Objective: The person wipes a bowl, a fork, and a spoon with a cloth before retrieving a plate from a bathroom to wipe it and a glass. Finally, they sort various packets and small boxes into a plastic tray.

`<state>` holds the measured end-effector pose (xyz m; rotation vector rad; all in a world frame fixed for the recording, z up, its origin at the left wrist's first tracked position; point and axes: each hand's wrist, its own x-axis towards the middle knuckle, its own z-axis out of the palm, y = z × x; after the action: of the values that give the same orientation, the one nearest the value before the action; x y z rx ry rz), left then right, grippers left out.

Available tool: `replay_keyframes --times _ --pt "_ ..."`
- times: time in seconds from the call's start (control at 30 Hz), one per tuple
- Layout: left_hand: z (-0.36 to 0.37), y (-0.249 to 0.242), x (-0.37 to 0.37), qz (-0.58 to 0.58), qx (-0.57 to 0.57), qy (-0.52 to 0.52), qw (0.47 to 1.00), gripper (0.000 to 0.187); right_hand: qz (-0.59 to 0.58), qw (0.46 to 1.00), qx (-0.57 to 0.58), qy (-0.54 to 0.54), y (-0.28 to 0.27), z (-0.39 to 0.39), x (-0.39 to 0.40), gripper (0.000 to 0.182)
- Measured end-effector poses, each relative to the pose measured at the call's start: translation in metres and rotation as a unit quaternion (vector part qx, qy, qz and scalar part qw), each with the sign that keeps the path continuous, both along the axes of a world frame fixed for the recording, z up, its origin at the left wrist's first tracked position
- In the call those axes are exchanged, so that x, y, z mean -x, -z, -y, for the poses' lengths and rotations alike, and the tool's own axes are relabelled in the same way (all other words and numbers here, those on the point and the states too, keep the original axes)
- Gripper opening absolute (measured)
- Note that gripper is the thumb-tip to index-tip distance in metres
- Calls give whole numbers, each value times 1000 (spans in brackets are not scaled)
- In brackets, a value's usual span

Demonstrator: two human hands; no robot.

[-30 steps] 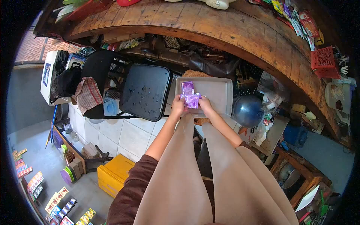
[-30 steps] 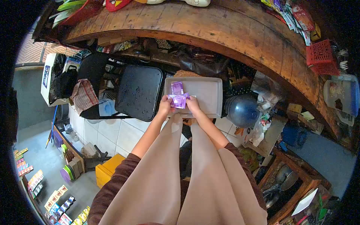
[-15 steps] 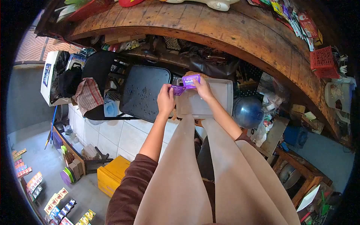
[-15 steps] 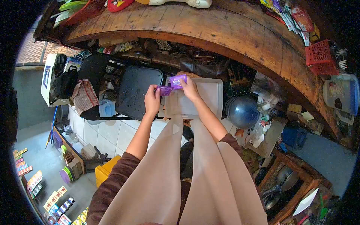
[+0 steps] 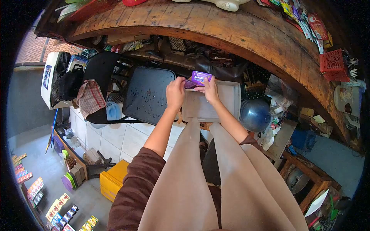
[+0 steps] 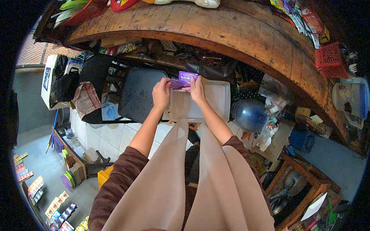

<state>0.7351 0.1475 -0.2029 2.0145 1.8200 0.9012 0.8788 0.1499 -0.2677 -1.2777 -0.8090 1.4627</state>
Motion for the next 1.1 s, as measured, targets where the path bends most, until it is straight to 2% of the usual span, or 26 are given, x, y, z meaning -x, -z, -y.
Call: replay_keyframes --times 0.03,0.07,0.13,0.27,0.33,0.37,0.43,0.47,0.53,0.67,0.73,0.77,0.83,0.87,0.93,1.1 --pt "-2 2 1 -42 -6 54 998 7 -2 1000 -3 14 -1 0 1 38" --pt "-3 3 1 -42 -5 54 998 7 -2 1000 -2 14 -1 0 1 38" --pt "-6 6 2 -114 -61 121 984 10 -8 1000 14 25 0 -1 1 36" --pt "-16 13 4 -126 -86 157 976 13 15 998 -18 65 -6 8 1 30" --pt "-20 15 5 -175 -99 186 962 15 97 990 -73 76 -7 14 1 25" --pt "-21 16 5 -175 -100 185 962 15 98 990 -73 76 -8 17 1 25" --pt "-22 18 5 -191 -98 207 955 16 187 974 -125 32 -6 23 -2 23" --pt "-22 18 5 -189 -98 207 955 16 188 974 -125 32 -6 26 -5 23" --pt "-23 18 4 -189 -52 194 961 15 425 875 -228 -49 -10 30 -10 19" --pt "-22 21 5 -156 -27 180 971 8 401 866 -298 -26 -8 30 -11 16" --pt "-22 22 6 -104 -1 175 979 7 425 826 -368 -30 -6 28 -14 11" --pt "-23 22 7 -103 -1 176 979 7 426 826 -368 -29 -5 27 -17 11" --pt "-24 21 7 -78 35 165 982 9 465 779 -407 -101 -7 26 -25 10" --pt "-25 20 7 -79 34 165 982 9 465 779 -408 -101 -8 26 -28 10" --pt "-27 20 8 -76 80 144 983 9 508 731 -434 -135 -14 26 -31 8" --pt "-31 22 6 -56 100 166 979 11 531 695 -463 -144 -42 19 -20 9"
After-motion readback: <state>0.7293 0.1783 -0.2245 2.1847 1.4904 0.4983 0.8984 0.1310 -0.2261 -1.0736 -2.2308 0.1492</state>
